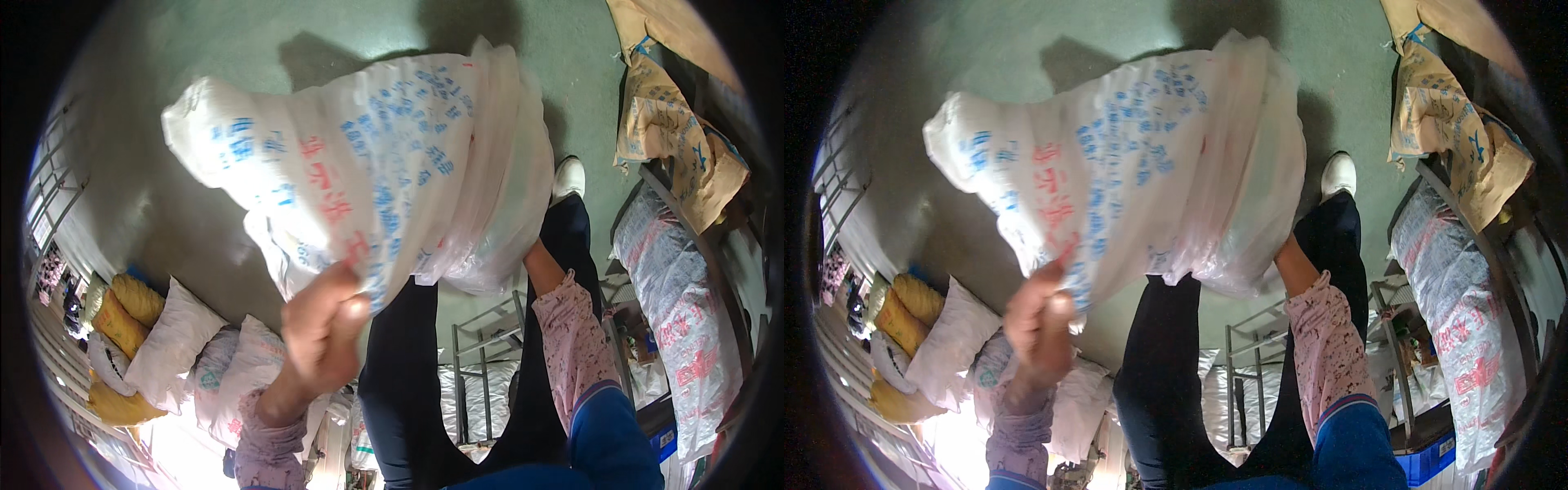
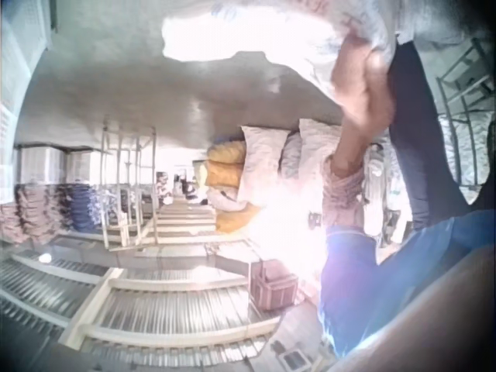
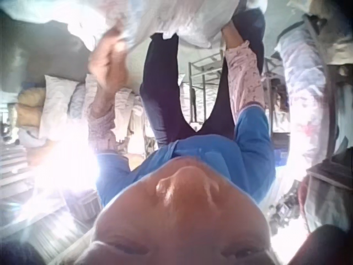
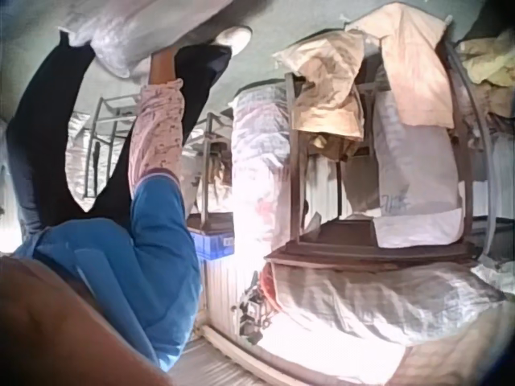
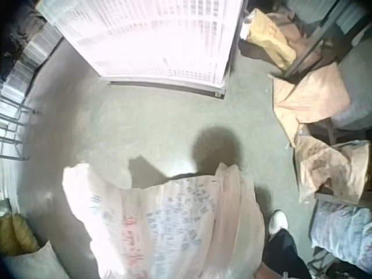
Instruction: The person picks small black plastic parts from a blue bin and a yellow scoop, then places them into a white sack. The person repeats this process, handling parts one at a time and occasionally refilling the scoop from a large sack.
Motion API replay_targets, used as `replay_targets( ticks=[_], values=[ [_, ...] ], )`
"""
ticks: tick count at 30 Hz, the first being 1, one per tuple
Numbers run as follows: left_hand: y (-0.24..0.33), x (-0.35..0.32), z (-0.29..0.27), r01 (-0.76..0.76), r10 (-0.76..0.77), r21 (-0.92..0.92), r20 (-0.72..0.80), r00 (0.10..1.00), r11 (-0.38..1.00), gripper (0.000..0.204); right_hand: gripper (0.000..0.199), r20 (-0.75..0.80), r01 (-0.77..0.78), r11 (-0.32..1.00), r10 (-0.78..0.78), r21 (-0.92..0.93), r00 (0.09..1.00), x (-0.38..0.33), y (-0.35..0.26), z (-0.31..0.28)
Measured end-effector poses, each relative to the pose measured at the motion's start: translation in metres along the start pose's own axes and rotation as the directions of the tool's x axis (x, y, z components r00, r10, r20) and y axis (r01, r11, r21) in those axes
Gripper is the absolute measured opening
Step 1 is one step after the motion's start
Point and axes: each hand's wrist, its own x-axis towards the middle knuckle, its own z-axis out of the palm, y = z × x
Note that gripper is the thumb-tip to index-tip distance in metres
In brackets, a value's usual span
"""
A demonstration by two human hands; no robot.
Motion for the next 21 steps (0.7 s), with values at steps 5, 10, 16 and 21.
replay_targets(
  ticks=[5,10,16,21],
  values=[
    [-0.056,0.035,-0.079,0.222,-0.312,-0.29,-0.315,0.897,0.931,0.018,0.056,-0.067,0.197,0.979,-0.193,0.05,0.979,0.048,0.009,0.019],
    [-0.128,0.048,-0.153,0.37,-0.23,0.215,-0.486,0.843,0.904,0.016,0.074,0.088,-0.107,0.992,0.101,0.068,0.991,0.118,-0.032,0.042],
    [-0.061,0.058,-0.007,-0.189,0.148,0.583,0.118,0.982,0.79,0.055,0.071,0.081,-0.106,0.983,0.094,0.153,0.992,0.127,-0.02,0.035],
    [-0.082,0.073,0.059,-0.267,0.03,0.785,0.303,0.952,0.559,0.041,0.065,0.222,-0.2,0.926,0.132,0.319,0.966,0.103,0.005,0.001]
  ],
)
